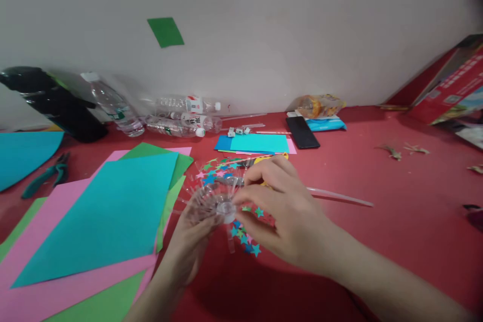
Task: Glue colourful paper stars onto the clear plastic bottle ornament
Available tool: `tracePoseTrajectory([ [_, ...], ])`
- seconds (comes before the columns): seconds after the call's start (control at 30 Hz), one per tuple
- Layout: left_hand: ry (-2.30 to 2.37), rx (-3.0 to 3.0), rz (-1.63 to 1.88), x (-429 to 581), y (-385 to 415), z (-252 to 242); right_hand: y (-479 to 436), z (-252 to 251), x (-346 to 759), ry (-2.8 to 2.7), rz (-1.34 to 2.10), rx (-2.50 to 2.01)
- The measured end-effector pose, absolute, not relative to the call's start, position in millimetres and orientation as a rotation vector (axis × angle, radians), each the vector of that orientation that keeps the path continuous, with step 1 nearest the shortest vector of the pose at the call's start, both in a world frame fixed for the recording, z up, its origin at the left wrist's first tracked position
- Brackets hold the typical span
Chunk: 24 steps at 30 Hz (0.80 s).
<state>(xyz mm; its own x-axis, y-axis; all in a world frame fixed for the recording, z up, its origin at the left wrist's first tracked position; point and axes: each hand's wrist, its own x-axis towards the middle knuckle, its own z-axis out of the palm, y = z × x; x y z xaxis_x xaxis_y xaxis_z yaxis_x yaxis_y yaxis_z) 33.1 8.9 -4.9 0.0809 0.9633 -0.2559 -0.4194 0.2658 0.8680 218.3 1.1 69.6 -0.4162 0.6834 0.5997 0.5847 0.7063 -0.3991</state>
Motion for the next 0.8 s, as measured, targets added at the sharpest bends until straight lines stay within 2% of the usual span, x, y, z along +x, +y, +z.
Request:
tracePoseTrajectory([
  [0.2,0.954,0.689,1.191,35,7,0,0,57,215,-2.220,-0.069,-0.912],
  [0.5,1.110,0.676,1.285,34,8,-3,-8,80,224,-2.159,0.340,-0.830],
  [0.63,1.109,0.672,1.348,30,9,-10,-7,81,220,-2.113,0.313,-0.900],
  [0.8,1.179,0.816,1.268,29,8,-8,-4,72,219,-1.990,0.232,-1.001],
])
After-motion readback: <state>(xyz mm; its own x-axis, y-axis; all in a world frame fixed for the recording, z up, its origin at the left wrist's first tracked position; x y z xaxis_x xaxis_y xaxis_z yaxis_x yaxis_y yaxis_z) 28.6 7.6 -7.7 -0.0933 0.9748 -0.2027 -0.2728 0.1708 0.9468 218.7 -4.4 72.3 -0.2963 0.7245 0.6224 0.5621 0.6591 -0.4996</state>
